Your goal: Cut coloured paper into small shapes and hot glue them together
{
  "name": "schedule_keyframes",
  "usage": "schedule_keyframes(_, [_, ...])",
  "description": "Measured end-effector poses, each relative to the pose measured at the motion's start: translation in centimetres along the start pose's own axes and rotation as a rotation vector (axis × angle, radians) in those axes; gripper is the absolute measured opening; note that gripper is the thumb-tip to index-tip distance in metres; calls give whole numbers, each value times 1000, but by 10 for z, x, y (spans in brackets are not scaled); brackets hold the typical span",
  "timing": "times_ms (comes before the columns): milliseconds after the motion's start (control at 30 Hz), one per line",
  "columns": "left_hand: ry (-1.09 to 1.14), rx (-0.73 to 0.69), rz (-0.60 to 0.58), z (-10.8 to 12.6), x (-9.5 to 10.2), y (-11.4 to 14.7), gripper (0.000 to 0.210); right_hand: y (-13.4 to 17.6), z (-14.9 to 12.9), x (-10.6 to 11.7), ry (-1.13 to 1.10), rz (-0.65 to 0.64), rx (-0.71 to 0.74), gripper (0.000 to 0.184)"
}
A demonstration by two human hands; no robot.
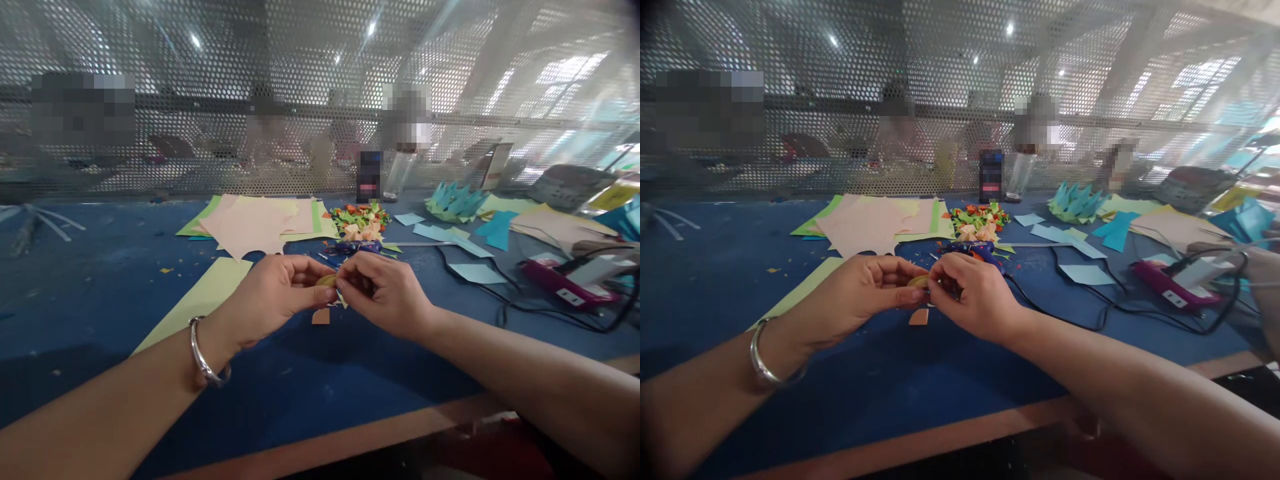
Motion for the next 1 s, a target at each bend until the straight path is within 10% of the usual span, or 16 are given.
schedule_keyframes(733, [-285,-100,94,11,5,2,20,0,0,-2,-35,-21,-13,9])
schedule_keyframes(1000, [-756,-183,182,27,7,8,13,0,-3,-9,-63,-81,-4,7])
Point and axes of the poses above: each hand's wrist, its own y-axis away from the middle knuckle, its own x-axis out of the back of the hand, z = x × y, the point moved 10 cm from there along -y, towards the middle knuckle, and after that the axes turned 4 degrees about -y, right-handed, at the moved point
